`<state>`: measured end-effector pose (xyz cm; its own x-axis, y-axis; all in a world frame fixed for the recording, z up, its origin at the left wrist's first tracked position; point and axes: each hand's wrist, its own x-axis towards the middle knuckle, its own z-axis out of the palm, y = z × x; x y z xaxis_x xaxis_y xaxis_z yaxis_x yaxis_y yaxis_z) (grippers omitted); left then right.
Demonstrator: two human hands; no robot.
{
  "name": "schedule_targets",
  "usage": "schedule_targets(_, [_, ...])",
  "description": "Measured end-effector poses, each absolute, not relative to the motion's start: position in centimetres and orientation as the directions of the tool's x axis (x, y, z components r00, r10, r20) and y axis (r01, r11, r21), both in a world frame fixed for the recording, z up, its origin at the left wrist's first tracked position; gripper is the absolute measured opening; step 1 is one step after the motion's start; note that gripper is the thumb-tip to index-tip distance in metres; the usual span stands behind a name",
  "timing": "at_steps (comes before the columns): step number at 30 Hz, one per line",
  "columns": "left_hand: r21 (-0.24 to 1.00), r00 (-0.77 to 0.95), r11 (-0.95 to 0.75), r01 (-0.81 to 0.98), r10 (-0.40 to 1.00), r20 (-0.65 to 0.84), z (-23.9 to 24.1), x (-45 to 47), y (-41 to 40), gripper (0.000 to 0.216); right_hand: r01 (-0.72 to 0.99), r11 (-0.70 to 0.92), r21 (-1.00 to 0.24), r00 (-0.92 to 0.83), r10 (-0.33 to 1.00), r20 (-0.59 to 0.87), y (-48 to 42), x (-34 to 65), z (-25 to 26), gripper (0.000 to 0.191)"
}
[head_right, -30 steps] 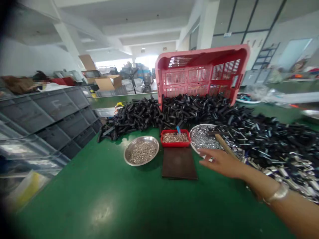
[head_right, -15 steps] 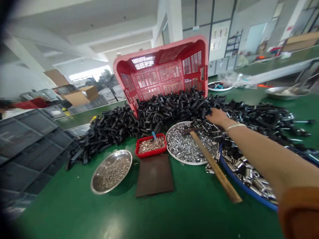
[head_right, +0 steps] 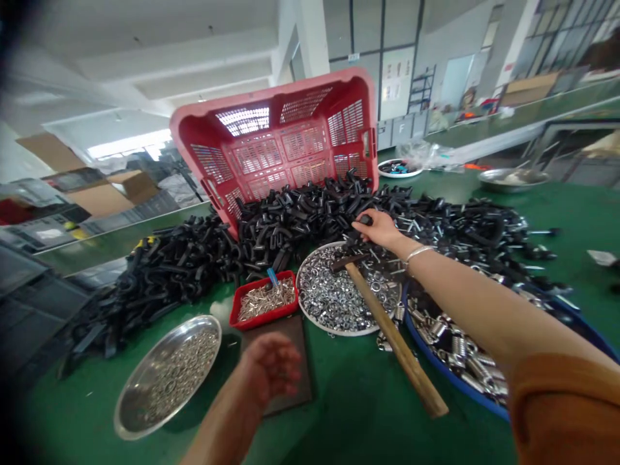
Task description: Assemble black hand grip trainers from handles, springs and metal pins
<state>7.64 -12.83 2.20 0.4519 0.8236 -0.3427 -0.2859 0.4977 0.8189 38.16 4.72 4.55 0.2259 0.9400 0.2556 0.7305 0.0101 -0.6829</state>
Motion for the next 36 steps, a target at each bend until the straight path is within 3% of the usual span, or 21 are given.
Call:
schedule_targets(3, [0.739,0.587,0.611,-0.284,0.72,-0.37,2.3,11.3,-12.1,0.058,0.669,0.173,-0.722,0.081,0.95,0.303,-2.2,35.5,5.3,0.027])
schedule_targets(4, [0.692,0.62,0.656,-0.302,0.687,-0.38,2.3,12.6,-11.8,0.059,0.61,0.338,-0.716,-0.063,0.922,0.381,-4.8,34.3,5.2,0.025])
schedule_targets(7, [0.572,0.612,0.71,-0.411,0.68,-0.405,1.9,15.5,-10.9,0.042,0.57,0.645,-0.509,-0.36,0.753,0.552,-11.9,31.6,4.4,0.02])
schedule_targets(9, [0.544,0.533,0.704,-0.455,0.706,-0.467,1.4,16.2,-10.7,0.03,0.595,0.722,-0.354,-0.55,0.687,0.475,-14.6,31.8,4.0,0.031])
schedule_targets(11, [0.568,0.438,0.689,-0.45,0.725,-0.532,0.7,15.8,-10.7,0.024,0.75,0.614,-0.248,-0.505,0.772,0.386,-15.3,33.6,3.7,0.033])
schedule_targets(13, [0.637,0.353,0.65,-0.414,0.76,-0.546,0.1,14.8,-10.5,0.021,0.895,0.439,-0.084,-0.409,0.88,0.241,-14.5,35.8,3.3,0.023])
schedule_targets(15, [0.744,0.32,0.582,-0.328,0.81,-0.492,-0.4,13.6,-10.0,0.018,0.917,0.39,0.083,-0.396,0.915,0.077,-13.0,37.3,2.6,0.02])
schedule_targets(19, [0.955,0.25,0.286,0.083,0.921,-0.298,-1.0,12.1,-8.1,0.026,0.914,0.336,0.226,-0.334,0.941,-0.049,-11.1,37.2,1.0,0.022])
schedule_targets(21, [0.916,0.25,0.092,0.39,0.947,-0.202,-1.0,11.9,-6.9,0.019,0.917,0.328,0.229,-0.318,0.945,-0.079,-10.6,36.9,1.0,0.021])
schedule_targets(23, [0.771,0.31,-0.107,0.628,0.943,-0.121,-0.9,12.2,-5.7,0.009,0.921,0.319,0.224,-0.307,0.948,-0.088,-10.3,37.2,1.7,0.015])
schedule_targets(25, [0.632,0.365,-0.246,0.735,0.929,-0.064,-0.7,13.1,-4.6,0.004,0.951,0.252,0.177,-0.25,0.968,-0.032,-10.3,37.9,2.9,0.012])
schedule_targets(26, [0.596,0.383,-0.282,0.752,0.923,-0.046,-0.6,13.7,-4.1,0.002,0.972,0.212,0.098,-0.214,0.977,0.008,-10.4,38.3,3.5,0.014])
schedule_targets(27, [0.576,0.396,-0.305,0.758,0.917,-0.036,-0.5,14.4,-3.7,0.002,0.982,0.183,-0.037,-0.182,0.983,0.034,-10.6,38.5,4.0,0.018])
schedule_targets(29, [0.52,0.423,-0.35,0.779,0.906,-0.023,-0.4,15.9,-3.0,0.008,0.886,0.128,-0.445,-0.144,0.99,-0.002,-11.4,38.6,4.4,0.025])
schedule_targets(31, [0.469,0.447,-0.383,0.796,0.894,-0.027,-0.2,17.1,-2.4,0.014,0.578,-0.018,-0.816,-0.14,0.983,-0.12,-12.6,38.0,3.9,0.029])
schedule_targets(32, [0.447,0.46,-0.399,0.801,0.887,-0.033,-0.2,17.5,-2.2,0.015,0.391,-0.115,-0.913,-0.126,0.976,-0.177,-13.2,37.5,3.4,0.03])
schedule_targets(34, [0.412,0.494,-0.434,0.801,0.868,-0.046,-0.2,17.8,-1.9,0.017,0.055,-0.257,-0.965,-0.06,0.964,-0.26,-14.1,36.5,2.2,0.033])
schedule_targets(36, [0.388,0.526,-0.468,0.794,0.849,-0.053,-0.2,17.8,-1.9,0.018,-0.182,-0.298,-0.937,0.021,0.951,-0.307,-14.4,35.6,1.4,0.034])
